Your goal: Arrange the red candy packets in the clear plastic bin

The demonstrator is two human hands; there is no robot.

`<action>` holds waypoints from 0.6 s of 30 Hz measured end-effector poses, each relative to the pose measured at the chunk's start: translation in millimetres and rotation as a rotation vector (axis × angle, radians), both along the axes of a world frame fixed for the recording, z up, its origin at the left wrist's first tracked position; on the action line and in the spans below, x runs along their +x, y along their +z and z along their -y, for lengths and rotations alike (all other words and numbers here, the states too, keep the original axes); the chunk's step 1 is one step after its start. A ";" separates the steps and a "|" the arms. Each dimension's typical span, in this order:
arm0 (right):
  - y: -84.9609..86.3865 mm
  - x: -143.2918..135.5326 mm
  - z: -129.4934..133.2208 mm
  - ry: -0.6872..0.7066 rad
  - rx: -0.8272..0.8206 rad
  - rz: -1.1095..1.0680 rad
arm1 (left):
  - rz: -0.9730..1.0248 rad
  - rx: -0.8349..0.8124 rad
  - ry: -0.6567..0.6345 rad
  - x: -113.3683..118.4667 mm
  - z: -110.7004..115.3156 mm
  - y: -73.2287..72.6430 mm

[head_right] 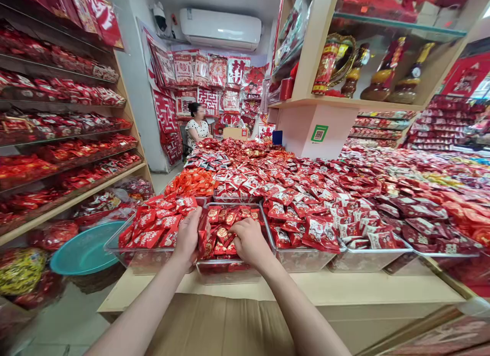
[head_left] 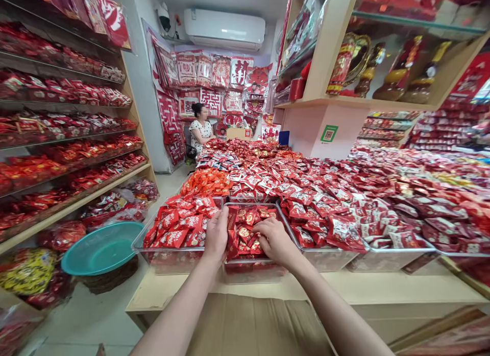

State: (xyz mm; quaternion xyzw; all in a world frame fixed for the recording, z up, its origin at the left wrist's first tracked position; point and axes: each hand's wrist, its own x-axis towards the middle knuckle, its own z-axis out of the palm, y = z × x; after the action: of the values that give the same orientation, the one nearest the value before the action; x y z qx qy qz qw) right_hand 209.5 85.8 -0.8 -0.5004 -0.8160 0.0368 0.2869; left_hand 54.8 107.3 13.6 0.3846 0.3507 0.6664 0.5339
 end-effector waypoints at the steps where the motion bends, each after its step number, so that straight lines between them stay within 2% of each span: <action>1: 0.2 -0.8 0.0 -0.022 -0.004 0.018 | -0.007 0.005 -0.002 0.4 -0.8 -1.3; 5: 4.1 -7.5 -1.8 -0.075 -0.046 0.154 | -0.001 0.015 -0.040 1.1 -2.4 -2.5; 10: 7.1 -20.9 -6.4 -0.137 -0.026 0.304 | 0.010 0.014 -0.061 1.6 -1.1 3.7; 15: 10.8 -11.5 -7.1 -0.244 -0.020 0.197 | 0.000 0.008 -0.064 0.0 -0.6 4.4; 18: 21.8 11.7 -8.5 -0.183 -0.042 0.048 | -0.005 0.000 -0.056 -1.3 -1.2 2.5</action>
State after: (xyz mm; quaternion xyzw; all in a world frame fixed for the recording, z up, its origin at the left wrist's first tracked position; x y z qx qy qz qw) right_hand 221.2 94.4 20.9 -0.5795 -0.7726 0.0156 0.2589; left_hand 53.4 108.6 16.1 0.3961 0.3411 0.6501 0.5515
